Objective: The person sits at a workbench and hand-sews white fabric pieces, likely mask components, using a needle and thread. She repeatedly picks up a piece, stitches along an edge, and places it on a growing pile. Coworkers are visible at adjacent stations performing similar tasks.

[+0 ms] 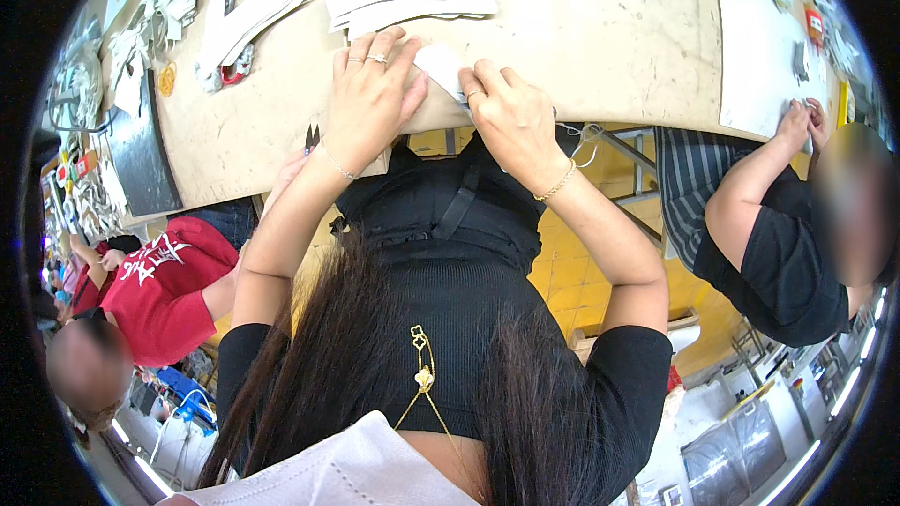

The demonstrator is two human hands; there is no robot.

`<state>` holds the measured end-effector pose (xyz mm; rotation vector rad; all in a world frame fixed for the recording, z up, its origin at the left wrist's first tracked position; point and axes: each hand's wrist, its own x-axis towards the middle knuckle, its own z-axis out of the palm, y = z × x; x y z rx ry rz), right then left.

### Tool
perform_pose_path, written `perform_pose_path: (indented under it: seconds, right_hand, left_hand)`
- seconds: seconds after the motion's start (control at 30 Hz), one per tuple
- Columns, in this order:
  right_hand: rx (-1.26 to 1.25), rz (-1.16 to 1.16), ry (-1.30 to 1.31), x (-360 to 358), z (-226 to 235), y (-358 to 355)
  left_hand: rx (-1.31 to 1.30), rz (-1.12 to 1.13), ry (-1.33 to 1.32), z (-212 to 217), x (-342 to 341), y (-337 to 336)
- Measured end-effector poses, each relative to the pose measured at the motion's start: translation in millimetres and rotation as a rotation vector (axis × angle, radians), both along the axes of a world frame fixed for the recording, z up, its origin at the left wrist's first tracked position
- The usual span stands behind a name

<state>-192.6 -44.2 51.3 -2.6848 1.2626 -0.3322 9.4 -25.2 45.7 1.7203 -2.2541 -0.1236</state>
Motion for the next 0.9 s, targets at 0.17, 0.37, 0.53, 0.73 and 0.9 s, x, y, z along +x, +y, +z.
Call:
perform_pose_path:
  seconds: [0.17, 0.37, 0.53, 0.73, 0.9]
  right_hand:
    - [-0.027, 0.02, -0.034, 15.8, -5.8, -5.3]
    - [-0.03, 0.051, -0.072, 18.0, -8.2, -10.5]
    - [0.018, 0.009, -0.16, -13.0, 1.3, 0.8]
    - [0.063, -0.007, -0.128, -36.4, 8.9, 14.5]
    - [0.065, -0.006, -0.12, -47.7, 10.0, 20.7]
  left_hand:
    - [-0.031, -0.062, 0.327, -4.2, -1.9, 7.7]
    - [0.026, -0.113, 0.17, -19.0, -1.9, 18.2]
    - [0.027, -0.115, 0.056, -20.7, -4.1, 20.9]
    - [0.053, -0.088, 0.008, -19.5, -8.9, 22.2]
    - [0.087, -0.092, -0.066, -19.8, -11.0, 24.7]
